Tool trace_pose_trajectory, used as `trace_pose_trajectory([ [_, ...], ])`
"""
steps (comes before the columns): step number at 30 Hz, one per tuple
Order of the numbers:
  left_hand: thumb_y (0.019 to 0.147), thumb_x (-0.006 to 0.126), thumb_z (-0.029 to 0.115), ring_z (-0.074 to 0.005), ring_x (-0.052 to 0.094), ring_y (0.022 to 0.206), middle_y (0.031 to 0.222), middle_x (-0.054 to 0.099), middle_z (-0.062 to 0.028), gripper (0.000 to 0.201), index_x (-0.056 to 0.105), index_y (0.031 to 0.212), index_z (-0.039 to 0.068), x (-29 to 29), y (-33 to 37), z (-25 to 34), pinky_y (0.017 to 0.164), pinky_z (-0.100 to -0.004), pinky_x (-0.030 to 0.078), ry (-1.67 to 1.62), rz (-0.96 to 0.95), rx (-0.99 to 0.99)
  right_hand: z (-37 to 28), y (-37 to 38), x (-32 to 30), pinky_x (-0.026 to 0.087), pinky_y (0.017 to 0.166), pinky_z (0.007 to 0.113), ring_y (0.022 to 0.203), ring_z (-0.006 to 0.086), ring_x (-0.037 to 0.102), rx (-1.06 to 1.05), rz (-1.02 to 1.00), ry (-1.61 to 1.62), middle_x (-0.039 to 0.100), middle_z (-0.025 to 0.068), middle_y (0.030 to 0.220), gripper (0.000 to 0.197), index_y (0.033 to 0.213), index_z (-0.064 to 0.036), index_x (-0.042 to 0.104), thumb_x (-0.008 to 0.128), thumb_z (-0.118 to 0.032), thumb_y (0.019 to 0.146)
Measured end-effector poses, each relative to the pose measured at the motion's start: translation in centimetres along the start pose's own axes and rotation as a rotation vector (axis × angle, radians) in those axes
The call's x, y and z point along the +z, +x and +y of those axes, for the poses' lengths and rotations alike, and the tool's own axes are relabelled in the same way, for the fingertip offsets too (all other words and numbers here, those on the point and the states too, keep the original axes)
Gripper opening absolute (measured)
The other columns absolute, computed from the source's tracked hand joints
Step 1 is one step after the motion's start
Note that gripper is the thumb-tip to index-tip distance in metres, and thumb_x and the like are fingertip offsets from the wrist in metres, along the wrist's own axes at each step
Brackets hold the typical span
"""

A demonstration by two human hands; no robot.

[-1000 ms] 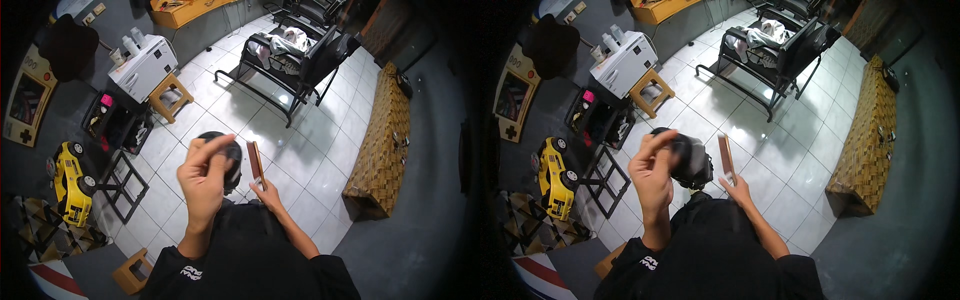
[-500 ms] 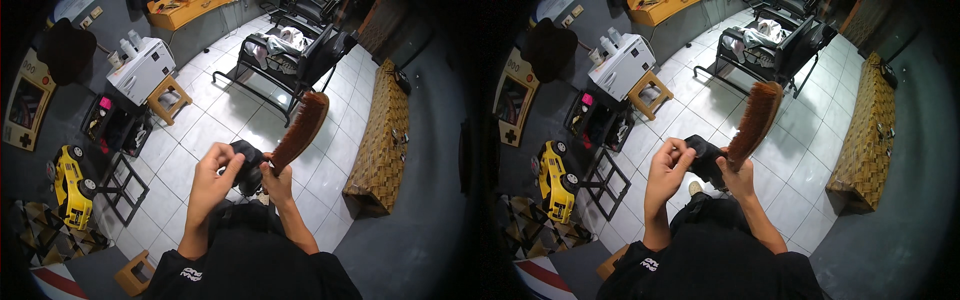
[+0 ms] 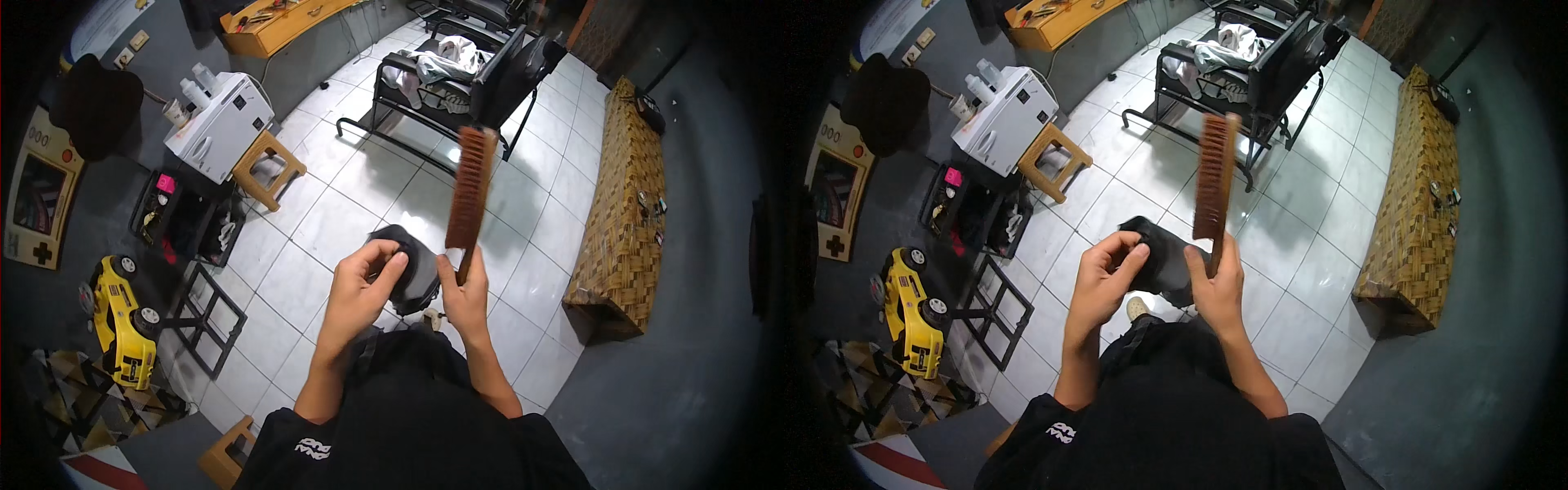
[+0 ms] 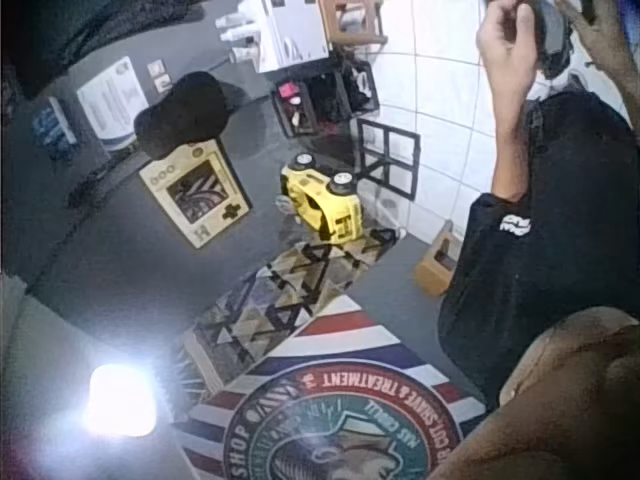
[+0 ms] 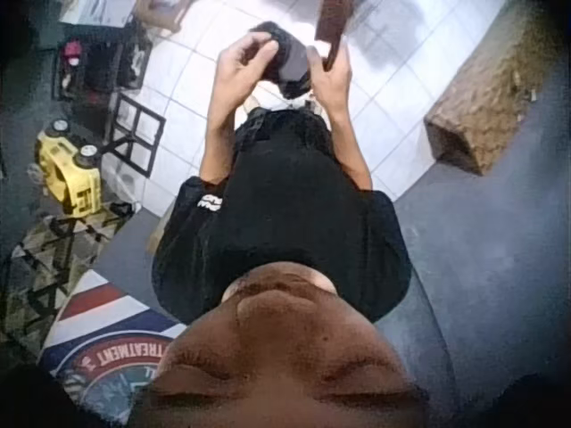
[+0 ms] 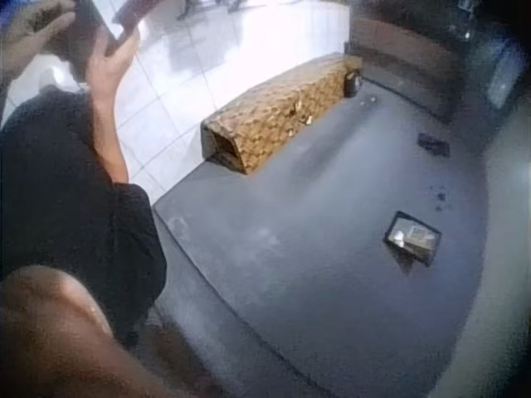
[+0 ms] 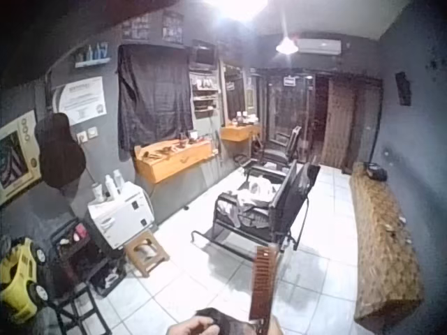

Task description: The person brushes hair clippings off two capes using a large brush. First, the person holds a brown and yellow patterned cape and brushes its surface; then the person hangs the cape on a wall hook. Next, the person picks up a white and black striped cape from a chair and brushes it before folding it.

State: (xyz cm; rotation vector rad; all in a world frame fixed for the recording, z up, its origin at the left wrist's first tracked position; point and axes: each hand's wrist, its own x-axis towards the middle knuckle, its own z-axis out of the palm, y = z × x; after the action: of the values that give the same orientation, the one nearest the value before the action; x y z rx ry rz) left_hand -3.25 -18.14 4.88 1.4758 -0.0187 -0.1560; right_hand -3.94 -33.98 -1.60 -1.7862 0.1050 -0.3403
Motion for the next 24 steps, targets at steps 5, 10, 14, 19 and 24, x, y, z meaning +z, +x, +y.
trace_pose_trajectory([
  [5,0.088,0.062,0.009,-0.0048,0.056,0.073,0.083,0.063,-0.0006,0.017,0.061,0.097,-0.005,1.3,1.2,0.2,0.065,-0.0193,0.044,-0.105,0.177,0.064,-1.6,-1.9,-1.3,0.036,0.05,0.023,0.054,0.006,0.042,0.115,-0.278,0.277,0.046,-0.0009,0.06,0.049,0.102,0.0018,0.05,0.032,-0.044,0.099],
  [10,0.088,0.062,0.008,-0.0036,0.055,0.073,0.084,0.062,-0.0019,0.017,0.059,0.099,-0.005,1.3,1.3,2.0,0.064,-0.0166,0.045,-0.192,0.307,0.2,9.4,-5.1,0.5,0.043,0.055,0.04,0.058,0.0296,0.057,0.256,-0.39,-0.043,0.056,0.0132,0.061,0.046,0.098,0.0013,0.049,0.031,-0.041,0.099],
  [14,0.089,0.061,0.007,-0.0065,0.057,0.076,0.088,0.062,-0.0059,0.019,0.058,0.102,-0.006,0.5,1.1,4.2,0.068,-0.0184,0.047,-0.328,0.375,0.323,26.7,-10.7,-2.1,0.046,0.072,0.052,0.079,0.0467,0.059,0.401,-0.71,-0.759,0.062,0.0261,0.077,0.051,0.092,0.0011,0.058,0.032,-0.043,0.096],
  [19,0.089,0.058,0.005,-0.0128,0.061,0.086,0.096,0.063,-0.0111,0.027,0.054,0.112,-0.008,0.0,0.0,5.1,0.078,-0.0246,0.05,-0.2,0.292,0.325,30.9,-13.0,-3.8,0.047,0.08,0.047,0.085,0.0458,0.059,0.531,-0.832,-0.842,0.061,0.0294,0.087,0.058,0.084,0.0044,0.064,0.032,-0.043,0.095],
  [24,0.088,0.058,0.001,-0.011,0.057,0.092,0.104,0.06,-0.0086,0.04,0.048,0.125,-0.009,-0.8,-1.2,4.7,0.083,-0.0225,0.046,-0.169,0.359,0.331,9.3,-4.6,0.7,0.044,0.056,0.03,0.058,0.0163,0.052,0.42,-0.408,0.099,0.054,0.0085,0.065,0.035,0.102,0.0001,0.054,0.041,-0.032,0.097],
])
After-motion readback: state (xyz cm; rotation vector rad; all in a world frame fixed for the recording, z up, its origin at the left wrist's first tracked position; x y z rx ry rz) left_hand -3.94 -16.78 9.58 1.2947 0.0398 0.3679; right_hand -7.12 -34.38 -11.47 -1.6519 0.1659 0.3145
